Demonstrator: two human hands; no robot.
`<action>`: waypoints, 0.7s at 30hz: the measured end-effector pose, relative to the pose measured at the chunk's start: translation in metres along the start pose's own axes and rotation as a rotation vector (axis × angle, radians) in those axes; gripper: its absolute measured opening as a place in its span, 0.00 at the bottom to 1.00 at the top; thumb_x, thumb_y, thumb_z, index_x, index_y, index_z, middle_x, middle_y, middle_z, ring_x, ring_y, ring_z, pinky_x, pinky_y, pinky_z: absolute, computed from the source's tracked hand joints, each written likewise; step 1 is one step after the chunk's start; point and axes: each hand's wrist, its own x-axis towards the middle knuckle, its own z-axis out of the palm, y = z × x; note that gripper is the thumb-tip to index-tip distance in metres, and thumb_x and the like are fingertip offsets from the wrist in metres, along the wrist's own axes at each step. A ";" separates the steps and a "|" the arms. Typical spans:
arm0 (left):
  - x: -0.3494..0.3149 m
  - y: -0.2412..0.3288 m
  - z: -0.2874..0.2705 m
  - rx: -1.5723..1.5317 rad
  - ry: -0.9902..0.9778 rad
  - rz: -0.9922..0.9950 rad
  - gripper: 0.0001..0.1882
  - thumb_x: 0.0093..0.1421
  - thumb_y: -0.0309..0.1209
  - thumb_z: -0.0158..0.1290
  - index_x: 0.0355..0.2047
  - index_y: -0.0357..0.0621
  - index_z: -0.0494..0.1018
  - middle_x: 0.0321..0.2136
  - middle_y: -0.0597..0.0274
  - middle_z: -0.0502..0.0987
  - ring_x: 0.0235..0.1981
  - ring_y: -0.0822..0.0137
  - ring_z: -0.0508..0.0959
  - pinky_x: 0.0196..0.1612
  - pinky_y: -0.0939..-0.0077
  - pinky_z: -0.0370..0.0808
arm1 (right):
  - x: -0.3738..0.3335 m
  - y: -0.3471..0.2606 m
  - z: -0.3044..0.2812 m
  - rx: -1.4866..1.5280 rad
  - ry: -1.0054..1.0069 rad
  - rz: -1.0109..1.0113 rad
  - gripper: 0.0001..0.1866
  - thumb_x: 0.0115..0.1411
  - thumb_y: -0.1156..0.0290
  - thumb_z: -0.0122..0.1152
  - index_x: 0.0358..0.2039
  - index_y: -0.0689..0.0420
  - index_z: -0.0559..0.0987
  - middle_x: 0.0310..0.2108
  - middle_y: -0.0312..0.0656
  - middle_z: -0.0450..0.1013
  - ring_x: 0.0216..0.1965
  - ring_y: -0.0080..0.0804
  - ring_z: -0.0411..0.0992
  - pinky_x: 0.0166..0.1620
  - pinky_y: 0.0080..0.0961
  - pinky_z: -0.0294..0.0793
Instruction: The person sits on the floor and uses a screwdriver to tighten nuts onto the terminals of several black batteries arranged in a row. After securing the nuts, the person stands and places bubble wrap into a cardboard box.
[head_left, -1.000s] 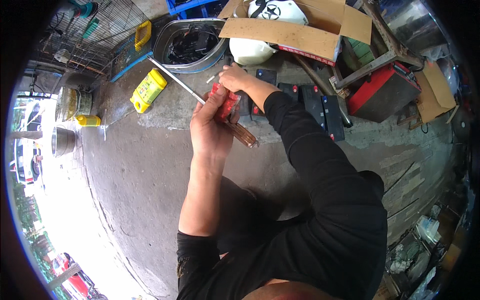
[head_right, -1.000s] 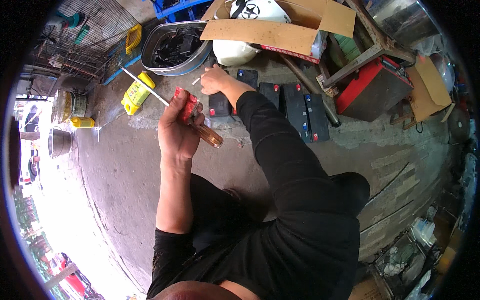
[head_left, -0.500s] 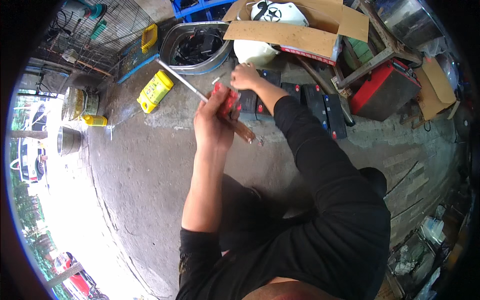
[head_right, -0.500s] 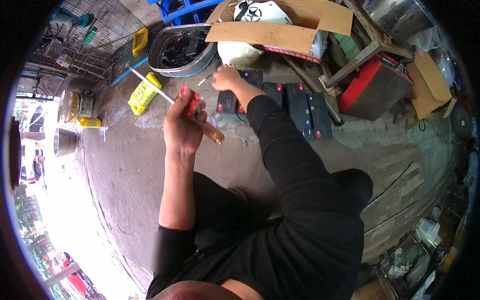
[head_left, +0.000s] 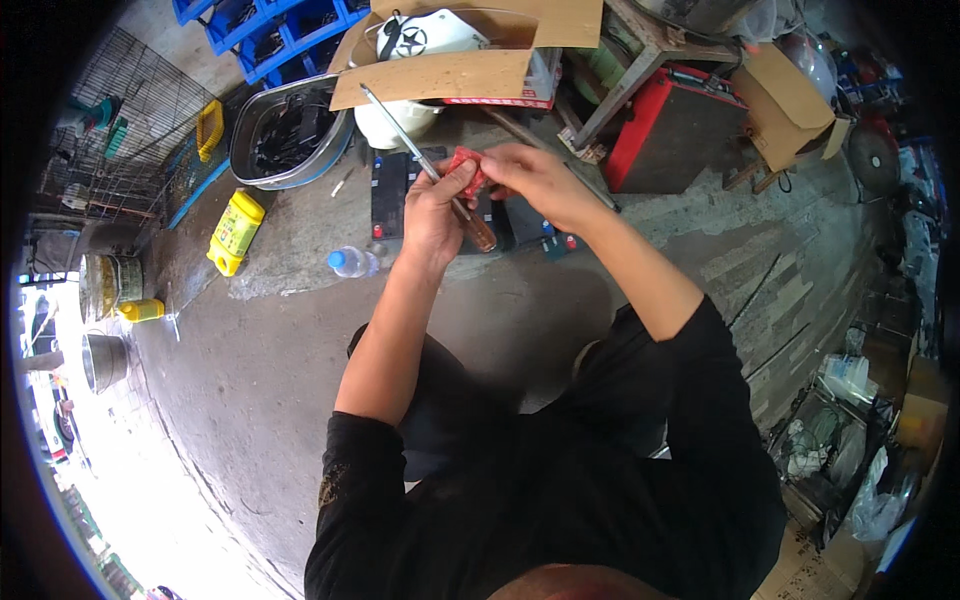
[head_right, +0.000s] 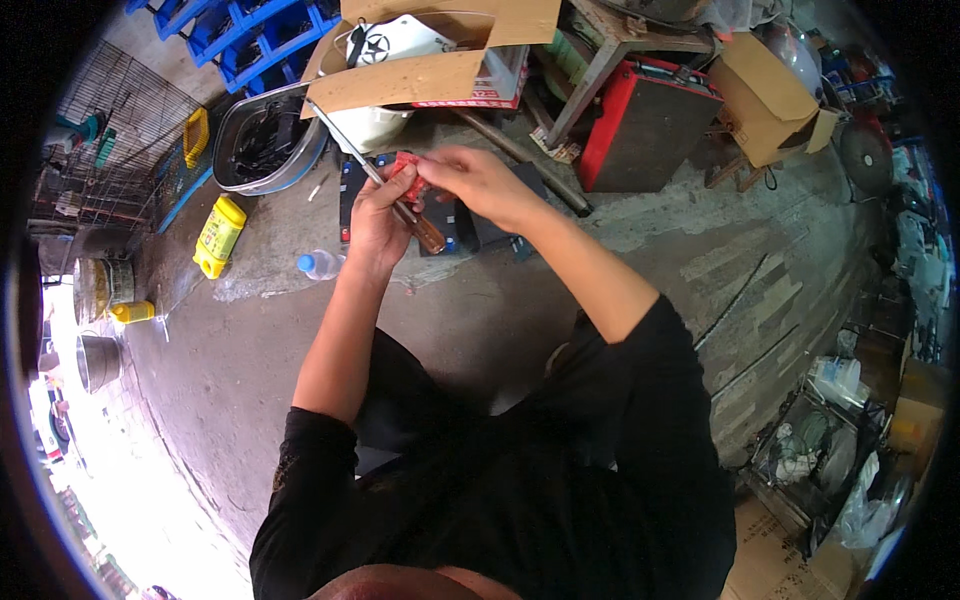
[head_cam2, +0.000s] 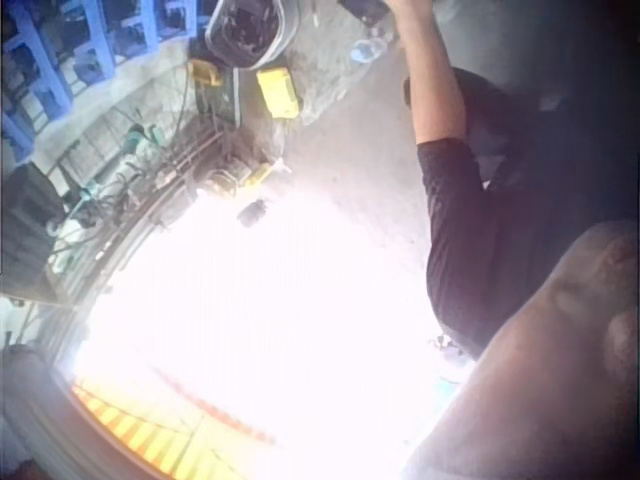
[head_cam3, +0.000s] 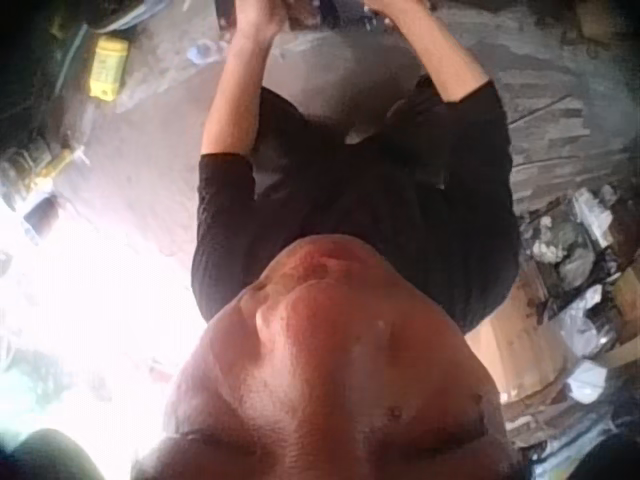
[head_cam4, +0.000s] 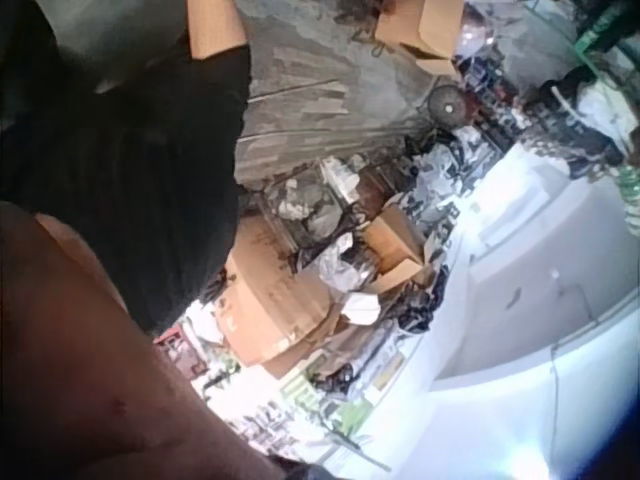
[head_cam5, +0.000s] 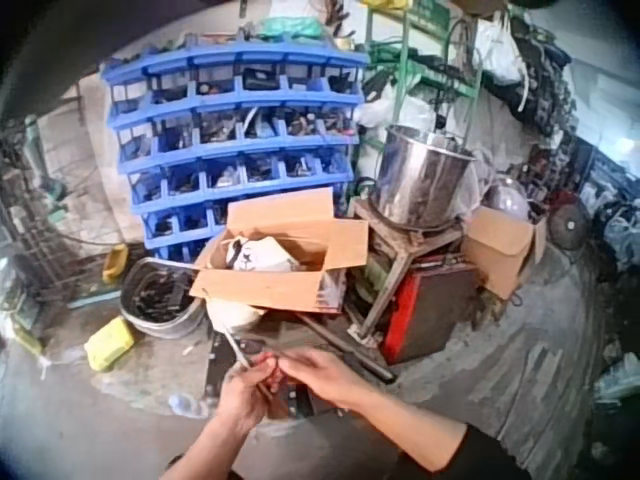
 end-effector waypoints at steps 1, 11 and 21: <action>-0.001 -0.003 0.012 -0.018 -0.004 -0.011 0.08 0.63 0.32 0.57 0.37 0.40 0.73 0.29 0.65 0.77 0.25 0.74 0.74 0.28 0.81 0.68 | -0.011 -0.001 -0.004 -0.017 0.054 -0.010 0.17 0.66 0.62 0.60 0.47 0.63 0.79 0.38 0.34 0.77 0.40 0.19 0.73 0.42 0.21 0.73; 0.003 -0.053 0.007 0.019 -0.098 -0.206 0.14 0.66 0.42 0.55 0.38 0.43 0.75 0.28 0.64 0.78 0.25 0.74 0.74 0.25 0.80 0.66 | -0.039 0.017 -0.049 0.148 0.173 0.050 0.10 0.64 0.67 0.62 0.38 0.61 0.81 0.29 0.35 0.77 0.31 0.20 0.74 0.35 0.19 0.72; -0.037 -0.081 0.025 0.283 -0.264 -0.185 0.28 0.58 0.33 0.64 0.57 0.41 0.69 0.42 0.65 0.78 0.31 0.75 0.74 0.32 0.80 0.70 | -0.078 0.044 -0.039 0.234 0.144 0.170 0.12 0.64 0.67 0.61 0.40 0.64 0.80 0.32 0.39 0.78 0.32 0.23 0.75 0.35 0.20 0.74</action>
